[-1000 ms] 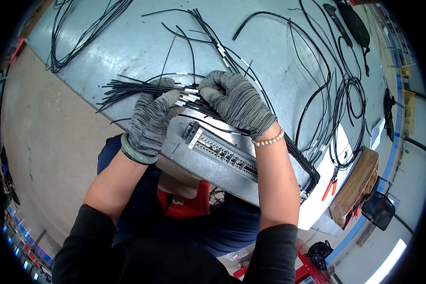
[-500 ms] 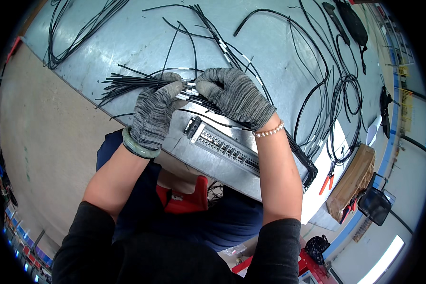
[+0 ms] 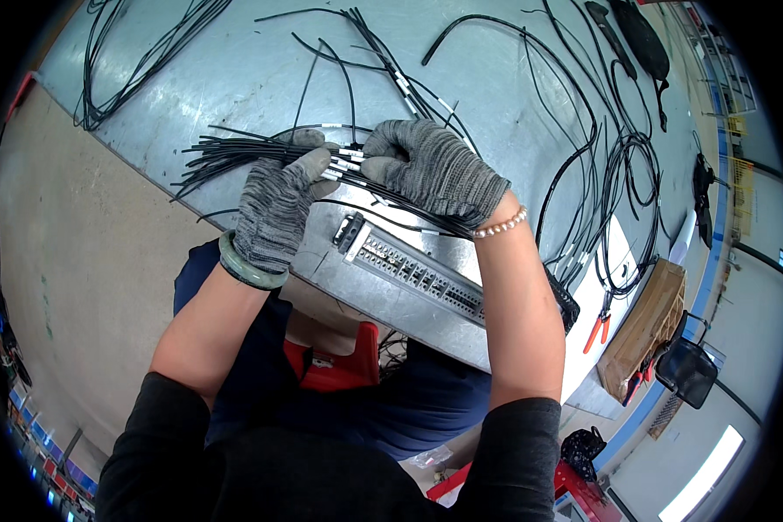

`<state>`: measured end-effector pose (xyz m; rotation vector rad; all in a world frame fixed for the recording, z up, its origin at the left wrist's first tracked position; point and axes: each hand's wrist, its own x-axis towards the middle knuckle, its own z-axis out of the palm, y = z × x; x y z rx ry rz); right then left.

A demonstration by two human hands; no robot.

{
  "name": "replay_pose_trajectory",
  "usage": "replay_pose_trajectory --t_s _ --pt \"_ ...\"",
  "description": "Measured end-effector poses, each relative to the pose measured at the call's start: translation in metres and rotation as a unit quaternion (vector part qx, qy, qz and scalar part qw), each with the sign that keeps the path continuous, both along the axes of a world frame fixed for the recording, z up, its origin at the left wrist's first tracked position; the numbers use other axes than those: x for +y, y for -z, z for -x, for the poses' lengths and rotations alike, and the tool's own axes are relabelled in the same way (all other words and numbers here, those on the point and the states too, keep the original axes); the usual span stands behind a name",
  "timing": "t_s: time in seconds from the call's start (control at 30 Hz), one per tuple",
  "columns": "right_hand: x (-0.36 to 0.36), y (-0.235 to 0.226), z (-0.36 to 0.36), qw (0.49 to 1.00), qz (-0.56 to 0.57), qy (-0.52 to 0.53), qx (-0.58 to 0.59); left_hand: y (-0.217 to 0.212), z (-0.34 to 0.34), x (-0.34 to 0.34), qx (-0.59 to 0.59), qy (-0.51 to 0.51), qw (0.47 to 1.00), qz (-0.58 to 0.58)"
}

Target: The person organizes a bundle of black wires on a metal workbench. They gather the wires, align them, and use a red-handled wire stripper to trim or adjust the ends. The person then arranges the wires into a terminal block, ensuring they are neatly aligned and secured.

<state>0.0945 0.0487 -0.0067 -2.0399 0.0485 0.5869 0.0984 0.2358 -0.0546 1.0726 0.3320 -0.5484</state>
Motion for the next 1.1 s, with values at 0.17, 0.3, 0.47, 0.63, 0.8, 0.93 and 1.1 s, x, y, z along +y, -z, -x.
replay_pose_trajectory --t_s 0.17,0.3,0.47,0.63,0.8,0.93,1.1 --pt "-0.002 0.000 -0.001 1.000 -0.006 0.001 0.020 0.004 -0.004 0.003 0.023 0.016 0.999 0.021" --pt "-0.004 0.004 -0.002 1.000 0.006 0.000 0.020 0.008 -0.005 0.003 0.011 0.024 1.000 -0.009" --pt "-0.002 0.002 -0.002 1.000 -0.007 -0.001 0.023 0.008 -0.006 0.002 0.003 0.024 0.999 -0.021" --pt "0.003 0.003 0.001 1.000 0.020 -0.018 0.006 0.006 -0.003 0.001 -0.019 0.015 0.999 -0.029" --pt "0.004 0.004 0.002 1.000 0.025 0.009 -0.009 0.003 -0.005 0.004 0.010 0.040 0.999 -0.002" --pt "0.004 0.003 0.001 0.998 0.059 -0.008 -0.037 0.013 -0.004 0.007 0.004 0.070 0.998 0.004" --pt "0.003 0.001 0.002 0.999 0.039 -0.009 -0.020 0.007 -0.005 0.001 0.032 0.025 0.999 -0.008"
